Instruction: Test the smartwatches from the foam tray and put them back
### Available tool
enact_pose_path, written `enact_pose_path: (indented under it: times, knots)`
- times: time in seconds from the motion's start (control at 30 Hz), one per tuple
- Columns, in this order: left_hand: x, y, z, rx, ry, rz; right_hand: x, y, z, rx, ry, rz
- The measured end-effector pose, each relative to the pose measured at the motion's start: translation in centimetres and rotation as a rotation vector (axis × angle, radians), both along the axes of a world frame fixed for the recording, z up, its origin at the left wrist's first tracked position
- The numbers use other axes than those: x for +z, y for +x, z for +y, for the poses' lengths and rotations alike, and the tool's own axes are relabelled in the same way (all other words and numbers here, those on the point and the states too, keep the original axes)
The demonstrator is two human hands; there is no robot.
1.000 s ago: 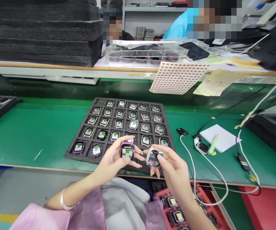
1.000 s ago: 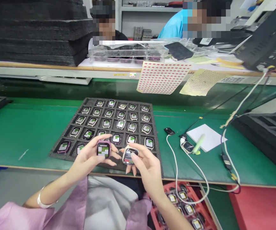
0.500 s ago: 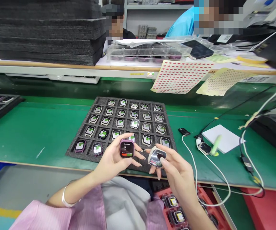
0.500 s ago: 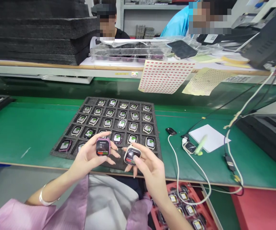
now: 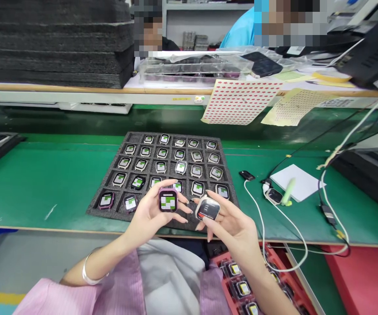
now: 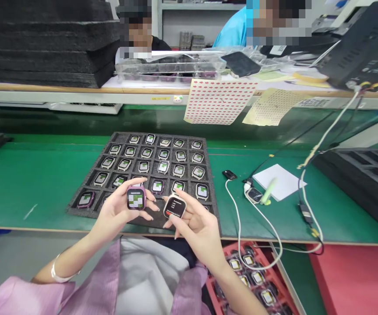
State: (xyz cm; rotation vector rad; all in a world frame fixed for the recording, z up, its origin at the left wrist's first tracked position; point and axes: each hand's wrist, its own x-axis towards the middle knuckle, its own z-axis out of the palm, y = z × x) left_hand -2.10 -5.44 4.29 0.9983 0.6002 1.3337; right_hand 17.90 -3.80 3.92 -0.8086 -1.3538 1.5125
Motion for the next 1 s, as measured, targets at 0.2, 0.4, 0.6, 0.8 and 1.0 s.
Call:
enact_pose_path:
  times: [0.2, 0.4, 0.6, 0.8, 1.0]
  knots:
    - [0.19, 0.50, 0.36, 0.062, -0.048, 0.025, -0.19, 0.50, 0.04, 0.071, 0.015, 0.053]
    - [-0.28, 0.43, 0.52, 0.087, -0.084, 0.035, -0.51, 0.47, -0.11, 0.035, 0.012, 0.051]
    - [-0.22, 0.07, 0.26, 0.035, -0.026, 0.027, -0.58, 0.16, -0.14, -0.065, -0.003, -0.027]
    - [0.09, 0.16, 0.12, 0.012, -0.047, 0.022, -0.55, 0.57, 0.03, 0.086, -0.029, 0.059]
    - [0.06, 0.37, -0.10, 0.032, -0.084, 0.068, -0.30, 0.29, -0.04, 0.082, -0.054, 0.046]
